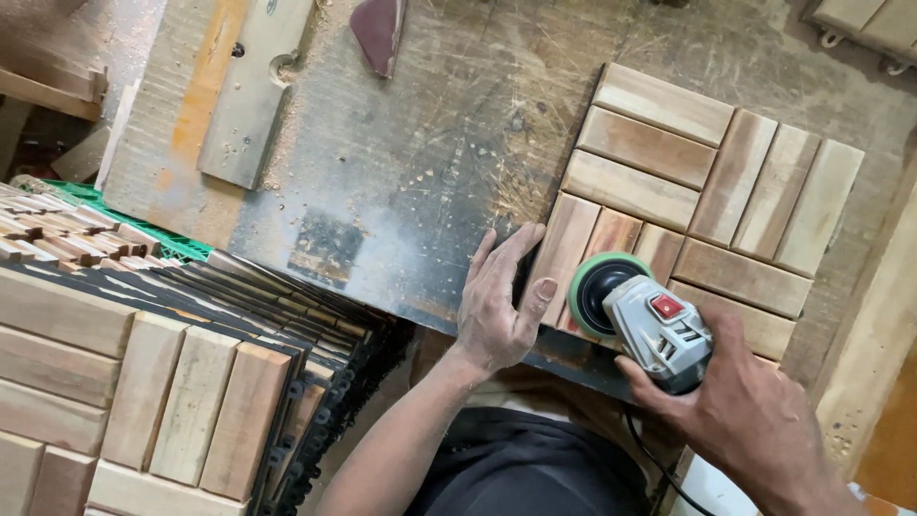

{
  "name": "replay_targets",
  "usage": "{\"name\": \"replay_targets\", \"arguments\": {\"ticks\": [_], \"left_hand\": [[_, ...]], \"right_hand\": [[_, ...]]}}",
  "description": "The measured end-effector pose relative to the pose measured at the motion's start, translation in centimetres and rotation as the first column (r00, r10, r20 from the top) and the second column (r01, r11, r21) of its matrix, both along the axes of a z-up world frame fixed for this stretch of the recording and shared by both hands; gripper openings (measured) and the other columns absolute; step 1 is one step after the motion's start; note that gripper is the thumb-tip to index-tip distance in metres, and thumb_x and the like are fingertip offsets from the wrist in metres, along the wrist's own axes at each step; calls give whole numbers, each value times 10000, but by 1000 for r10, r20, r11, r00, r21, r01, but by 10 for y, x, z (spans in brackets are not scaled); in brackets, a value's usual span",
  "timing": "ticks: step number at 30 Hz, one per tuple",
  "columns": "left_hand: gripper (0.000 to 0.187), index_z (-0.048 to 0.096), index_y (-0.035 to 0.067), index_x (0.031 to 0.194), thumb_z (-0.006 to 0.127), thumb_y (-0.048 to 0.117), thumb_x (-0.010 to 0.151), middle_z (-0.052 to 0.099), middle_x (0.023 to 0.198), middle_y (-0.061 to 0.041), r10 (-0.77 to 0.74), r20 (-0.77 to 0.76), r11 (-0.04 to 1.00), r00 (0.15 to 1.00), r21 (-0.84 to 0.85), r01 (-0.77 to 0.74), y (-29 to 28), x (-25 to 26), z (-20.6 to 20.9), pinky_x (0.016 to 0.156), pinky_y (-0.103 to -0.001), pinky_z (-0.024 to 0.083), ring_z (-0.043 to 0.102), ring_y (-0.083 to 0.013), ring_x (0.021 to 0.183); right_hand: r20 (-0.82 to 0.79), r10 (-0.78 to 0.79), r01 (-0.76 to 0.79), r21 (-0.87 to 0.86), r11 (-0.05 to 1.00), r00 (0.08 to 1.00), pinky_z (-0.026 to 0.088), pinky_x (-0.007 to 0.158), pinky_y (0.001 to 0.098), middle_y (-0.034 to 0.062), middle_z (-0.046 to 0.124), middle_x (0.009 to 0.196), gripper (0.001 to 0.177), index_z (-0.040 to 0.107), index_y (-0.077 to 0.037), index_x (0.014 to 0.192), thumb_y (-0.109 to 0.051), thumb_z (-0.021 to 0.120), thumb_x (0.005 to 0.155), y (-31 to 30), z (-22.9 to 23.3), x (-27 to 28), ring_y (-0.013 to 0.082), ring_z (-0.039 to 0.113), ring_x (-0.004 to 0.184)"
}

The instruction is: The person uses a handheld orbital sander to smooth the surface of a rectangular wooden block composed of smaller, multi-colored wood pieces arranged in a pattern. The person holds the block steady with their left hand while moving the sander across the surface with their right hand.

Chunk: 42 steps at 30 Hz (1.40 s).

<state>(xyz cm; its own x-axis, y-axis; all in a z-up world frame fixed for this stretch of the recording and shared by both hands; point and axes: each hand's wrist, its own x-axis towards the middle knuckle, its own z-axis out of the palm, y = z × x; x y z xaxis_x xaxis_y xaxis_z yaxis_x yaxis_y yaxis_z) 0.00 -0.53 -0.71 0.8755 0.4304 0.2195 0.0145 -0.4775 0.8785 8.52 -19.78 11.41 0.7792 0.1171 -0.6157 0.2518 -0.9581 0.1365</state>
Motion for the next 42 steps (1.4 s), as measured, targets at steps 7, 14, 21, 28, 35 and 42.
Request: {"name": "replay_targets", "arguments": {"ticks": [7, 14, 21, 28, 35, 42], "left_hand": [[634, 473, -16, 1457, 330, 475, 1081, 612, 1454, -155, -2, -8, 1000, 1000, -10, 2, 1, 0, 3, 1298, -490, 254, 548, -289, 1423], [644, 476, -22, 1458, 324, 480, 1084, 608, 1457, -155, -8, -10, 1000, 1000, -3, 8, 2, 0, 4, 1295, -486, 261, 549, -294, 1422], [657, 488, -30, 1448, 326, 491, 1083, 624, 1436, -158, 8, 0, 1000, 1000, 0, -8, 1, 1, 5, 1291, -496, 270, 557, -296, 1412], [658, 476, -38, 1450, 334, 491, 1084, 634, 1422, -165, 7, 11, 1000, 1000, -1, -7, 2, 2, 5, 1292, -505, 276, 571, -309, 1400], [658, 493, -47, 1436, 341, 486, 1082, 635, 1417, -173, 14, 18, 1000, 1000, 12, -15, 1, 2, 4, 1287, -503, 277, 577, -310, 1391], [649, 492, -34, 1439, 351, 488, 1081, 644, 1407, -165, 20, 27, 1000, 999, 14, -21, 0, 2, 3, 1282, -509, 290, 585, -312, 1385]], "right_hand": [[-27, 9, -10, -33, 999, 1000, 616, 848, 532, 134, 794, 1078, 958, 387, -267, 1411, -830, 650, 683, 0, -2, -6, 409, 783, 990], [-15, -26, 26, -17, 1000, 1000, 624, 799, 544, 156, 794, 1053, 916, 377, -228, 1386, -796, 649, 722, 15, 6, 12, 424, 794, 941], [46, -52, 52, -1, 999, 998, 624, 764, 554, 219, 783, 1046, 905, 381, -176, 1447, -754, 627, 796, 28, 13, 41, 438, 793, 905], [72, -72, 65, 103, 993, 995, 594, 791, 579, 258, 741, 1118, 950, 384, -95, 1501, -708, 646, 824, 41, 16, 61, 478, 739, 985], [88, -111, 94, 174, 980, 990, 577, 770, 599, 309, 736, 1060, 858, 402, -54, 1440, -662, 648, 887, 48, 18, 79, 509, 724, 959], [89, -186, 155, 283, 947, 978, 600, 765, 630, 277, 671, 1202, 875, 355, -77, 1500, -636, 654, 898, 53, 16, 88, 492, 684, 1024]]}}
